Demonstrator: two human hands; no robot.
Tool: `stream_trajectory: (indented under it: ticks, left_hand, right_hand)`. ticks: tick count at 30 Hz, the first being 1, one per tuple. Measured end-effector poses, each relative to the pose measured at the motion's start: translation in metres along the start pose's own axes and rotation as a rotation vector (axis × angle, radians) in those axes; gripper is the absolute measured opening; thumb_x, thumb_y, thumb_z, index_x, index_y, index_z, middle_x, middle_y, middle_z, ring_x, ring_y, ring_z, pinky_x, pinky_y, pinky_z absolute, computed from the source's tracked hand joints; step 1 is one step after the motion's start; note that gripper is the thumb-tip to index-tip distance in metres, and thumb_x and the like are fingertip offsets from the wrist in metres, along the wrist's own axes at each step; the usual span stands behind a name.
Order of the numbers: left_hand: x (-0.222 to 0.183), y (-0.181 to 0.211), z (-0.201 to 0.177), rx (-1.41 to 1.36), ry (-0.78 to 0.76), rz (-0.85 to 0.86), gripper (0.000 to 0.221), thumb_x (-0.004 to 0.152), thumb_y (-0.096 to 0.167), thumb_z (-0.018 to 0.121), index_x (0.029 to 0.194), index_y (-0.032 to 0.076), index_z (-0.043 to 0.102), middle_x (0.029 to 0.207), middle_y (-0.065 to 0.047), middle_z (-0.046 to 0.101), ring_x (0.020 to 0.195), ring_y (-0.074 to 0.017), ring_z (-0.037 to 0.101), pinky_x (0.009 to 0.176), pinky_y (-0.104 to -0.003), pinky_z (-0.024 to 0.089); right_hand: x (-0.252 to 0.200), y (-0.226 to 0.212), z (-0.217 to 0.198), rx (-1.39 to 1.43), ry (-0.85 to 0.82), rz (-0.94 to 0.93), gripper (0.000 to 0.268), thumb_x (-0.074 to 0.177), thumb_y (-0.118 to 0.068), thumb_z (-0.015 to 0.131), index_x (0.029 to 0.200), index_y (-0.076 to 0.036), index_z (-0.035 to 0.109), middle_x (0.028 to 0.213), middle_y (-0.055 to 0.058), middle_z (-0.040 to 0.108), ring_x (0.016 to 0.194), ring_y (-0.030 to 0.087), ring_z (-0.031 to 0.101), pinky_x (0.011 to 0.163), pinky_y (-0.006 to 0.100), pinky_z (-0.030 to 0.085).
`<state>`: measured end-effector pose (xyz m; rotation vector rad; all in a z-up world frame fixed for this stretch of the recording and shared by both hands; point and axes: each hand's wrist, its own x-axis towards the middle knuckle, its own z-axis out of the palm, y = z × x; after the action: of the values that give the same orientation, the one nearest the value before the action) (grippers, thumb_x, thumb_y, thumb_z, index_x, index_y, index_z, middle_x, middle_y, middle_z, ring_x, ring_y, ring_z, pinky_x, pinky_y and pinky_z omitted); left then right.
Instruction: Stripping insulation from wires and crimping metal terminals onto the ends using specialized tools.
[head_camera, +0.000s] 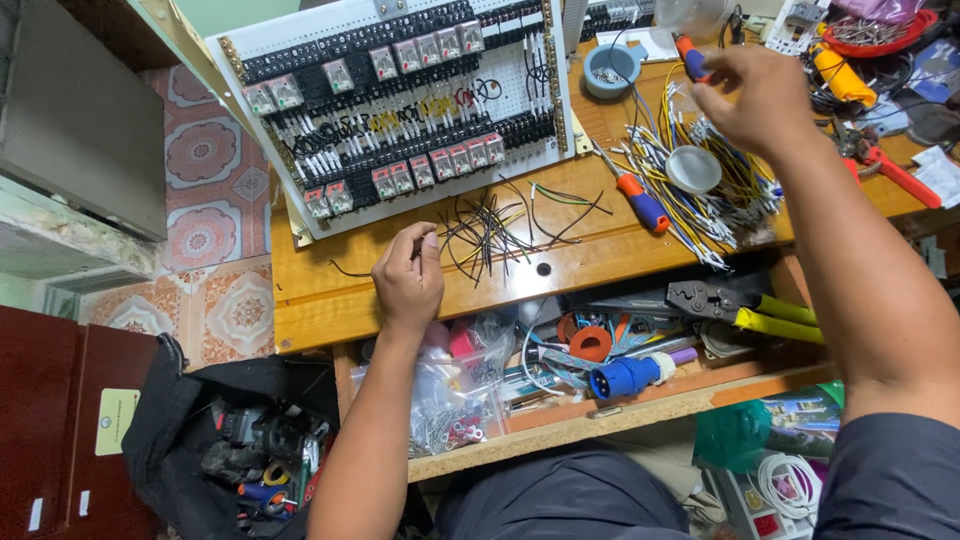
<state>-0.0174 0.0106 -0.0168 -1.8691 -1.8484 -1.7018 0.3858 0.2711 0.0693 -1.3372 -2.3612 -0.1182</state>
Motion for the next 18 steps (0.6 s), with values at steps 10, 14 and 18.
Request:
stream_trajectory:
  ticks: [10,14,18]
  left_hand:
    - [0.003,0.004,0.000,-0.029,0.037,-0.020,0.014,0.103,0.012,0.060,0.105,0.009,0.073,0.088,-0.010,0.074,0.080,-0.0319,0.074,0.068,-0.040,0.060]
    - [0.000,0.000,0.004,-0.018,0.039,-0.009,0.013,0.103,0.012,0.062,0.104,0.009,0.074,0.088,-0.011,0.074,0.081,-0.0329,0.074,0.070,-0.040,0.060]
    - [0.000,-0.003,0.006,-0.015,0.055,0.003,0.013,0.103,0.013,0.062,0.104,0.009,0.074,0.089,-0.010,0.075,0.082,-0.0329,0.074,0.071,-0.040,0.060]
  right_hand:
    - [-0.023,-0.170,-0.019,0.246,-0.787,-0.128,0.015,0.085,-0.020,0.073,0.095,-0.011,0.079,0.093,0.007,0.081,0.091,0.031,0.077,0.086,0.044,0.059]
    - [-0.041,-0.163,0.001,0.167,-0.759,-0.203,0.013,0.085,-0.023,0.076,0.095,-0.017,0.080,0.091,0.006,0.079,0.090,0.030,0.076,0.084,0.041,0.060]
    - [-0.044,-0.158,0.009,0.177,-0.753,-0.189,0.016,0.086,-0.029,0.077,0.095,-0.016,0.079,0.093,0.007,0.077,0.096,0.031,0.075,0.086,0.043,0.058]
